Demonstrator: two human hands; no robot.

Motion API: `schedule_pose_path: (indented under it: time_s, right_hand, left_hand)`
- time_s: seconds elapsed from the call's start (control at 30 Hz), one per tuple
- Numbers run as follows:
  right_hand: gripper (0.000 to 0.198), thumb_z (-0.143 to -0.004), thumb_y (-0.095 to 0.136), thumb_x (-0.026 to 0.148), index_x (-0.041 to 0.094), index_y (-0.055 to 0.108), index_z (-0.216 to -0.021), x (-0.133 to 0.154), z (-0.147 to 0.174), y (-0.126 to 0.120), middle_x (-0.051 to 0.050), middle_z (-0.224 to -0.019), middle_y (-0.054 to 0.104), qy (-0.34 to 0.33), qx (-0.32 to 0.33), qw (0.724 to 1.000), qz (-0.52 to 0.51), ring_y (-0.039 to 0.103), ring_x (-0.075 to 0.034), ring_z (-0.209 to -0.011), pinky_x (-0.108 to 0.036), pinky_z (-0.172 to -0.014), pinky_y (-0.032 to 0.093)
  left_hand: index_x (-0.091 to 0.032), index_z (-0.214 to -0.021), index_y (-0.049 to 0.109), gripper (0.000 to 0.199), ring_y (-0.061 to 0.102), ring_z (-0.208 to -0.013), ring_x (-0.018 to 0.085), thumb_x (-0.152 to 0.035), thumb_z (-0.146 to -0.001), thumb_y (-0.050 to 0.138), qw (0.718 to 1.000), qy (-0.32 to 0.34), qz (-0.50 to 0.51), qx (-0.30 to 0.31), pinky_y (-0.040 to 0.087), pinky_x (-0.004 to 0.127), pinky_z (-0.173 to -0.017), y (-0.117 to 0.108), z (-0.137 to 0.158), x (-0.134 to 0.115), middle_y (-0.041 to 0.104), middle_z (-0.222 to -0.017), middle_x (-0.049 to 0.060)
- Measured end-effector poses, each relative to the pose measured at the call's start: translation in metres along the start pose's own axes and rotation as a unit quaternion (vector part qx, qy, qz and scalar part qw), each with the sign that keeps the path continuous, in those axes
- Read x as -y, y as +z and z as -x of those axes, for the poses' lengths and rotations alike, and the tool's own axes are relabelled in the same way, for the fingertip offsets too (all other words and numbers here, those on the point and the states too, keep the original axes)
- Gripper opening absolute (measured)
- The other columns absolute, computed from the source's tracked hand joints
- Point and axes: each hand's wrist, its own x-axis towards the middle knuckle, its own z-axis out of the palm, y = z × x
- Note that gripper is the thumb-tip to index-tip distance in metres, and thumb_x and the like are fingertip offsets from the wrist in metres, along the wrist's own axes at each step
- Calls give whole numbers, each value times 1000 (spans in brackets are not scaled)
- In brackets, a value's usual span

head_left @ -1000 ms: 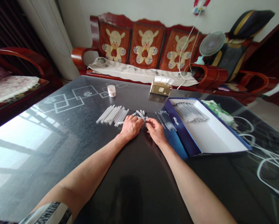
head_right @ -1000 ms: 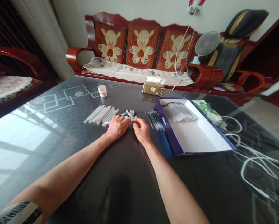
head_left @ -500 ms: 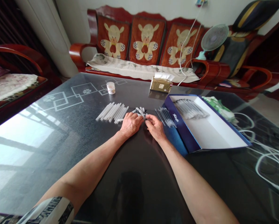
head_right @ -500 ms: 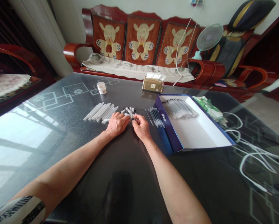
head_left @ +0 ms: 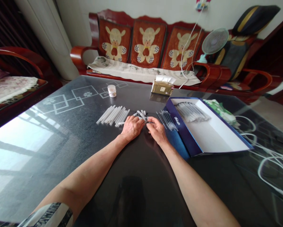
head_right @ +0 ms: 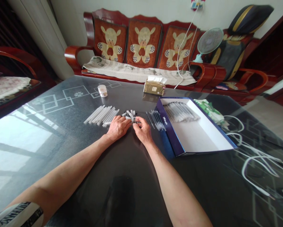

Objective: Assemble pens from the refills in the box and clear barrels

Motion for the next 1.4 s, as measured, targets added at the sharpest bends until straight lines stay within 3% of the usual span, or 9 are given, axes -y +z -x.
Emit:
schedule_pose_path:
  time_s: [0.23,0.47,0.63,0.8,0.9,1.0,1.1,1.2,1.4]
  right_hand:
    - [36,-79,54,53,19,65,-80,1,-1,3,-3,-69,67,25,-11,999,32,65,-18,-64,-23,-46,49]
    - [44,-76,59,50,20,62,-108,3,-1,0,-6,-97,69,19,-6,1000,12,66,-16,-72,-21,-47,51]
    - [38,-81,52,54,18,64,-80,8,0,2,-2,-70,65,49,-13,998,32,62,-13,-55,-19,-42,46]
    - [29,-77,58,46,18,65,-86,1,-2,1,-1,-70,65,16,3,1000,-13,62,-13,-57,-20,-45,46]
    - [28,-77,60,41,18,65,-93,-6,-7,-7,-2,-74,68,-19,-32,999,-13,65,-15,-65,-23,-54,51]
    - [24,-78,59,36,18,66,-93,-13,-13,-16,-3,-81,70,-69,-81,993,41,66,-16,-71,-28,-67,53]
    - [16,-78,59,30,20,68,-87,-14,-13,-18,-3,-83,70,-132,-64,980,136,65,-16,-72,-29,-73,52]
    - [15,-78,58,23,20,69,-87,-9,-11,-16,-4,-88,69,-187,-40,961,202,62,-14,-67,-28,-73,51]
    - [16,-81,57,22,20,69,-91,-3,-7,-14,-5,-91,67,-233,-31,955,183,61,-13,-66,-25,-66,50]
  left_hand:
    - [-21,-101,66,36,54,-86,22,-41,-97,37,1000,2,-4,15,34,35,-80,-2,-1,-1,63,-83,8]
    - [-21,-101,66,36,54,-86,22,-40,-97,36,1000,3,-14,10,34,35,-78,0,-1,0,62,-83,7]
    - [-21,-99,67,37,54,-85,22,-41,-97,35,1000,10,-11,0,34,34,-78,0,-1,0,62,-82,7]
    - [-21,-98,67,37,54,-84,22,-40,-97,36,1000,10,-5,-3,34,35,-78,0,-1,0,62,-81,7]
    - [-20,-96,67,36,54,-83,22,-41,-97,37,1000,-1,10,-13,34,35,-78,1,0,0,62,-80,7]
    - [-21,-97,68,35,54,-82,22,-41,-96,39,1000,-8,10,-25,34,35,-78,3,0,1,62,-79,7]
    - [-24,-107,67,33,54,-82,22,-40,-96,40,1000,1,1,-31,35,35,-77,5,0,2,63,-80,6]
    - [-26,-110,67,33,54,-82,22,-39,-96,39,1000,11,1,-28,35,35,-78,5,0,1,63,-81,6]
    - [-22,-108,66,35,55,-82,21,-37,-97,36,1000,26,7,-3,36,36,-81,3,0,0,64,-83,7]
